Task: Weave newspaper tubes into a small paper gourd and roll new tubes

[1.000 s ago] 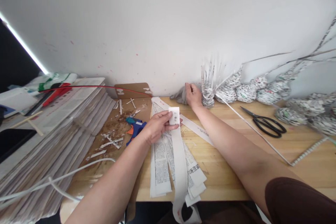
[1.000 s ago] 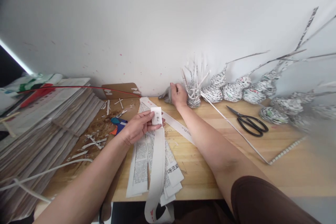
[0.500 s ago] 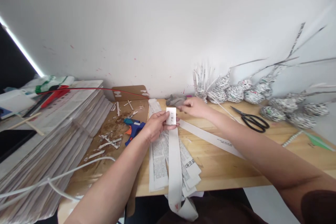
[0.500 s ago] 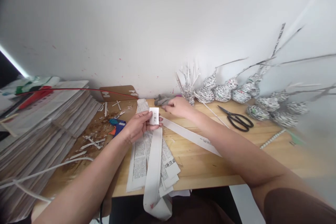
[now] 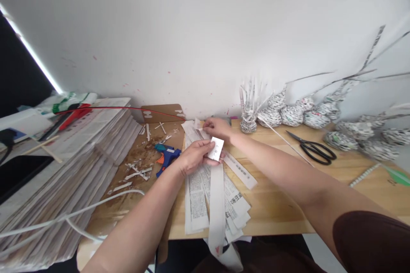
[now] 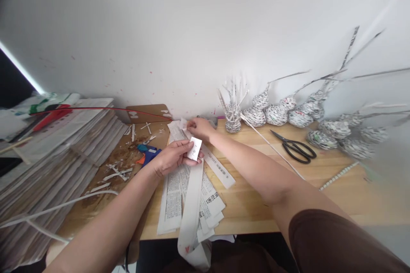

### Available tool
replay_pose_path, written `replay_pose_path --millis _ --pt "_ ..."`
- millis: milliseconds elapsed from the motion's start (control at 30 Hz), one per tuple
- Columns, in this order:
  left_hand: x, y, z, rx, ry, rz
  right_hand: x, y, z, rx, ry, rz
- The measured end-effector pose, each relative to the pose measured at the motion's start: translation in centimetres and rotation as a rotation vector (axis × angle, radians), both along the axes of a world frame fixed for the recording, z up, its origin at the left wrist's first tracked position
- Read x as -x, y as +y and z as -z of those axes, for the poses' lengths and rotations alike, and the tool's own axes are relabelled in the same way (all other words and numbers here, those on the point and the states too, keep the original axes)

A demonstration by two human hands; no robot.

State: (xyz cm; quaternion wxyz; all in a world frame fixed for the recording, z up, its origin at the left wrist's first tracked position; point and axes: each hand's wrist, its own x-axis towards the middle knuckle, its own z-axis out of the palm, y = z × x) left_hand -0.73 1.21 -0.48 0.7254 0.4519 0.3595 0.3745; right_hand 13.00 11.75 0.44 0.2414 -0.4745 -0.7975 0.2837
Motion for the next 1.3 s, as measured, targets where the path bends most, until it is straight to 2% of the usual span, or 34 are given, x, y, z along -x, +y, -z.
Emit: replay_pose_path --millis 100,233,300,400,467,500,600,633,800,1133,1300 --pt "0.0 -0.1 -0.2 0.011 -0.009 -0.033 0.4 -0.1 0.2 -0.013 0.131 -0.043" --pt "-0.2 -0.3 -0.6 0.018 -0.027 -0.026 -1.0 -1.7 0.8 0.077 0.285 -0.111" --pt "-0.2 -0.4 -0.7 0.007 -0.039 -0.034 -2.2 -3.0 0.9 0.139 0.312 -0.049" --pt "-0.3 -0.4 -0.8 -0.018 -0.041 -0.068 -4.1 -5.2 0.5 0.321 0.446 0.098" --pt "-0.4 -0.4 -0.8 -0.031 -0.024 -0.088 -5.3 -6.5 0.0 0.425 0.497 0.094" --pt "-0.5 -0.4 -0.8 -0.036 -0.014 -0.092 -5.8 -7.1 -0.2 0.418 0.491 0.069" --pt "-0.6 -0.5 -0.6 -0.041 0.017 -0.076 -6.9 -8.2 -0.4 0.234 0.430 -0.014" --pt "-0.7 -0.6 -0.5 -0.043 0.030 -0.070 -7.1 -8.4 -0.3 0.211 0.430 -0.039" --pt "-1.0 -0.7 -0.1 -0.105 0.119 -0.069 -7.4 -8.8 0.5 0.337 0.513 -0.096" --pt "-1.7 -1.2 -0.6 -0.187 0.246 -0.090 -6.6 -9.5 1.1 0.264 0.596 -0.036" --pt "-1.7 -1.3 -0.7 -0.213 0.289 -0.108 -6.5 -9.7 1.2 0.186 0.642 -0.071"
